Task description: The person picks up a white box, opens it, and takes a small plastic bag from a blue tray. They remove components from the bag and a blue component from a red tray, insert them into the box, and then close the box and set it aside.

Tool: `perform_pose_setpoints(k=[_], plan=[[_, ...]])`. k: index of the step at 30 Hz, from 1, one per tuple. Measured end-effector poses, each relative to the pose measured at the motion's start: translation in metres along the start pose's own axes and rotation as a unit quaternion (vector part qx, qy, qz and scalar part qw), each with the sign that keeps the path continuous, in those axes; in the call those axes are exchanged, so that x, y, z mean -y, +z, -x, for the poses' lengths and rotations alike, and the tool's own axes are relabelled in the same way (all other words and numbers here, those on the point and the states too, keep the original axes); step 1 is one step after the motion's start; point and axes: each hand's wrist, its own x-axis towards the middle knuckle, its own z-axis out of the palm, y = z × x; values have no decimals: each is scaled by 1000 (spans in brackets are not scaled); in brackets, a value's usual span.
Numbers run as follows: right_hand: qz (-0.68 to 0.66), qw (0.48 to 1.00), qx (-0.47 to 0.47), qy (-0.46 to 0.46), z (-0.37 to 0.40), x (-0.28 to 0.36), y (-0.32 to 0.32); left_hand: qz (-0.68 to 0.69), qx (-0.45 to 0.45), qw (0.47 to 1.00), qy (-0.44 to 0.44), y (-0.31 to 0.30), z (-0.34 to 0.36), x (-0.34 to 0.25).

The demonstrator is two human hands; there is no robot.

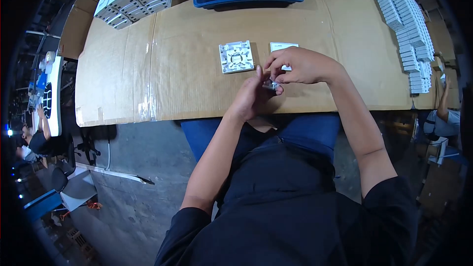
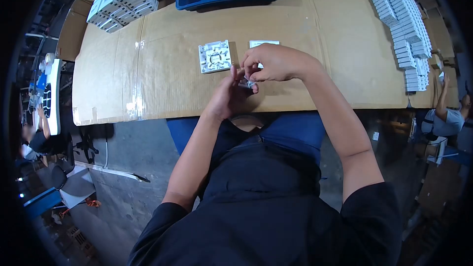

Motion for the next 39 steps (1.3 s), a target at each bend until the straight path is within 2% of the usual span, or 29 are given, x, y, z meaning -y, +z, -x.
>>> perform_pose_setpoints(k=[1,4,7,13,16,19,22,28,31,34,35,39], plan=[[10,1000,-4,-7,0,-2,0,36,-4,999,-18,0,0,-2],[-21,1000,-22,-8,1,-4,0,27,-21,999,-1,-1,1,0],[-22,999,-36,14,4,-7,1,-32,-17,999,20,-4,-1,4],[-13,1000,-23,-16,7,-8,-3,-50,-2,998,34,-5,0,5],[-108,991,-2,77,4,6,-5,-56,-14,998,37,4,3,1],[-44,998,-34,-14,4,1,0,-40,3,998,44,-6,0,5],[0,1000,-16,-10,7,4,1,-54,-10,998,41,-8,-2,6],[-6,994,-108,5,9,-2,9,-38,-5,999,34,-1,-6,1],[-8,994,-110,8,10,-7,12,-39,-9,999,33,-3,-6,4],[46,993,-110,19,12,-3,16,-54,5,998,39,-8,-5,6],[-12,994,-92,51,13,2,17,-55,3,998,36,-9,-4,6],[-34,998,-40,-43,12,-8,16,-46,-25,999,15,-7,0,6]])
